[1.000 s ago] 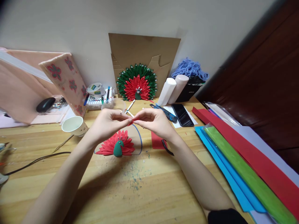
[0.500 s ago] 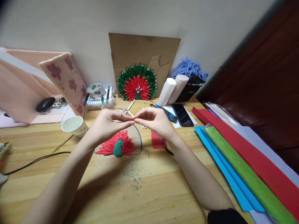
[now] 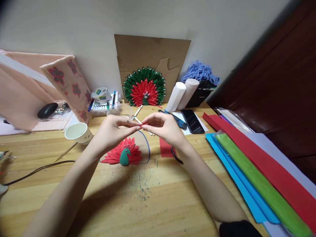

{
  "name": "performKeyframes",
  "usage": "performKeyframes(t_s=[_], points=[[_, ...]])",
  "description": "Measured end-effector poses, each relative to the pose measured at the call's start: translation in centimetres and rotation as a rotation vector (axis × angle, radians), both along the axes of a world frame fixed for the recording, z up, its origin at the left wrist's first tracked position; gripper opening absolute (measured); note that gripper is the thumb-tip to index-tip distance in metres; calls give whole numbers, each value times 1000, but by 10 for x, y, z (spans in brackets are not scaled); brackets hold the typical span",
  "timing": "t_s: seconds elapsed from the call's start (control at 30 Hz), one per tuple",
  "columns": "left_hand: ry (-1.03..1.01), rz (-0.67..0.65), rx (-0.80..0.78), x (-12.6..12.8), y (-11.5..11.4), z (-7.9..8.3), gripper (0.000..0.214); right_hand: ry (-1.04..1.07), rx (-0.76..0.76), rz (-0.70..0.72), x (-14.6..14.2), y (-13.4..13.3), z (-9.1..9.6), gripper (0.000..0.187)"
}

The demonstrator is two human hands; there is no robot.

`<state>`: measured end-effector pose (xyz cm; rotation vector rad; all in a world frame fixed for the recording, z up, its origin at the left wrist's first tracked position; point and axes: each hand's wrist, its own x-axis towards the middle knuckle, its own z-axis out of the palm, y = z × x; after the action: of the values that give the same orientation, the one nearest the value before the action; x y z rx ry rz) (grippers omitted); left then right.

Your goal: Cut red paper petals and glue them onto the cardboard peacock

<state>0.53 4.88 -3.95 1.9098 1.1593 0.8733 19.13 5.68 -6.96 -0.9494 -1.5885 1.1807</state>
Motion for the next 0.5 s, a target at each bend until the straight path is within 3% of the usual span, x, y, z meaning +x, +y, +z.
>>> performKeyframes(t_s=[0.5], points=[[24,3,42,1,-2,0,21,-22,-41,-30,0,-2,4,25]])
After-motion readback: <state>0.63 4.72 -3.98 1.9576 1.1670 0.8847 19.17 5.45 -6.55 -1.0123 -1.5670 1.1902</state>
